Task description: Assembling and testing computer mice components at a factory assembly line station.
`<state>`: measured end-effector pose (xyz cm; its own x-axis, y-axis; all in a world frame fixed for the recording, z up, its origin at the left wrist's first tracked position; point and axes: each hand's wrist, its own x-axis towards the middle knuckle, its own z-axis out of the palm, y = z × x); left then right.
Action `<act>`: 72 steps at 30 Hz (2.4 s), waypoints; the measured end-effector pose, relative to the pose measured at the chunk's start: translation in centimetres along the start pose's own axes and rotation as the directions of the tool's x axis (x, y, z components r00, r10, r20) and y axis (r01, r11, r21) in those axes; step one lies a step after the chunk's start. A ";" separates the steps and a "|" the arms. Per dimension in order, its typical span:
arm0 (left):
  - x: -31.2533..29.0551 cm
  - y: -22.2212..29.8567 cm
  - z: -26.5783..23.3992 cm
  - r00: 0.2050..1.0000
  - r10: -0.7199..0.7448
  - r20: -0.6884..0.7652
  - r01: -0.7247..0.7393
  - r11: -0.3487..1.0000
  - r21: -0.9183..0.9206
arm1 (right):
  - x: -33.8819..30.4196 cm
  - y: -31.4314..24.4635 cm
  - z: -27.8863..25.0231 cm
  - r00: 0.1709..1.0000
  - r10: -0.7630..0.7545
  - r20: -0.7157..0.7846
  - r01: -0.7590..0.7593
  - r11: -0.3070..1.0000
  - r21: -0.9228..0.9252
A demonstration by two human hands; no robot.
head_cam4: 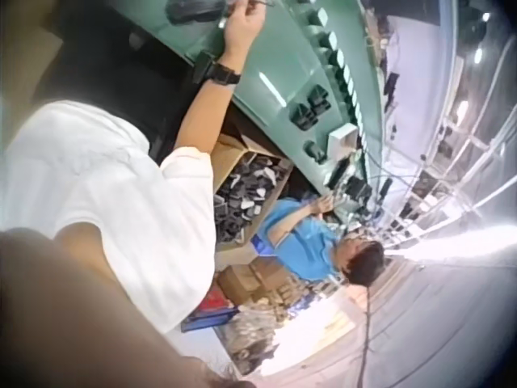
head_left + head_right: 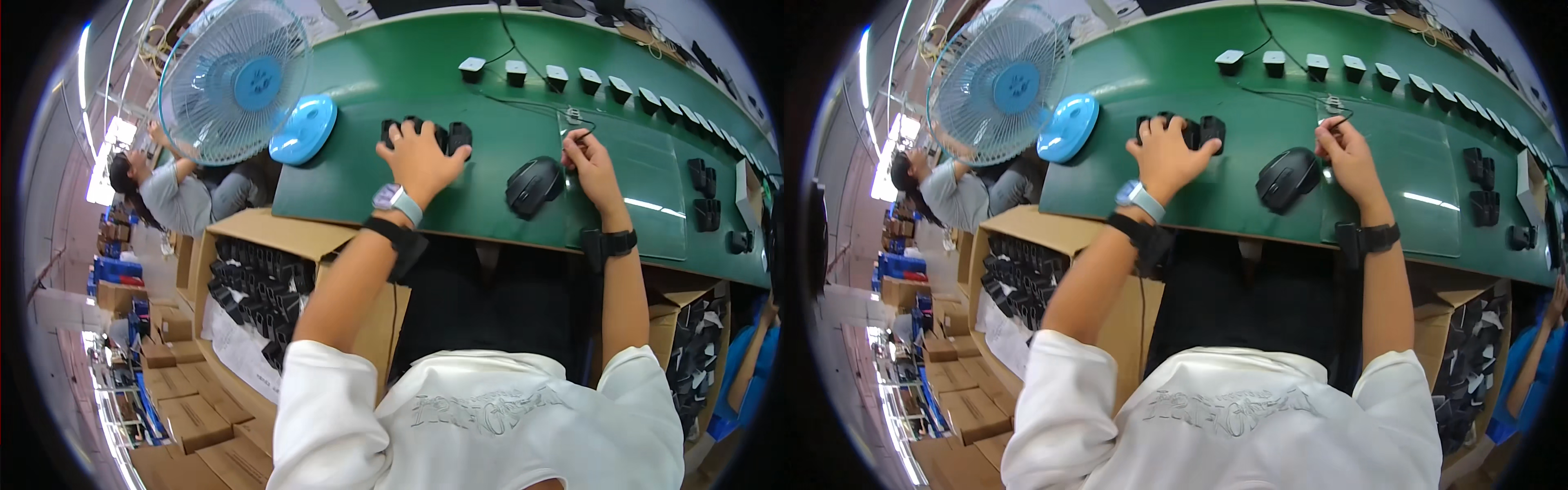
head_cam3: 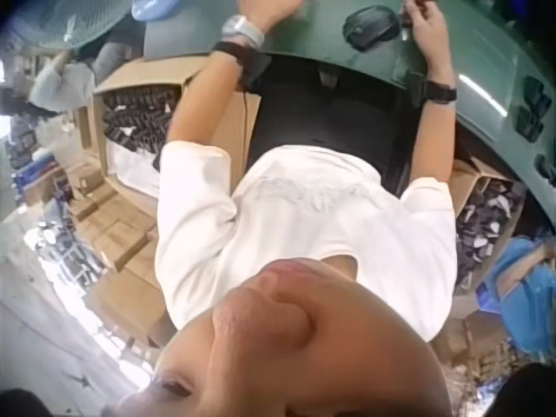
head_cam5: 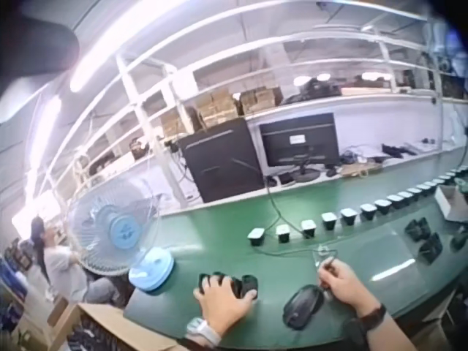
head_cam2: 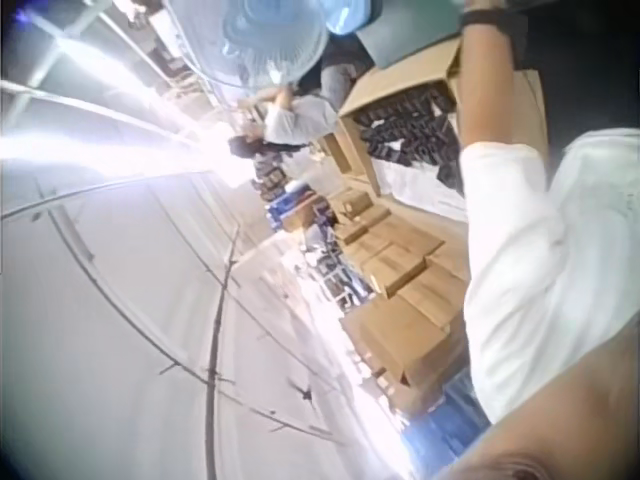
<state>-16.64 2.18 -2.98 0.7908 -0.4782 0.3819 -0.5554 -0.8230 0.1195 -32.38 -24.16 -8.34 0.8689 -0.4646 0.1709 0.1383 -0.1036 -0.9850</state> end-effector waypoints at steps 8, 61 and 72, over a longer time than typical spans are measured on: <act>-0.3 2.1 4.3 0.955 -0.152 -0.255 0.117 0.982 -0.147 | -0.5 -1.3 0.7 1.000 0.026 0.010 -0.026 0.999 0.043; -23.8 -31.6 -25.4 0.945 -0.172 0.277 0.174 0.985 0.016 | 0.0 1.7 -4.7 0.999 -0.045 -0.009 0.042 0.972 -0.230; 8.2 -6.7 -3.3 0.962 0.079 0.260 -0.076 0.997 -0.021 | -1.3 -1.3 0.6 1.000 -0.015 0.001 0.015 1.000 -0.027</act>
<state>-7.27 4.76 2.35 0.7840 -0.6049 0.1392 -0.6193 -0.7775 0.1092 -33.44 -22.86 -7.31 0.8674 -0.4618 0.1855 0.1383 -0.1344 -0.9812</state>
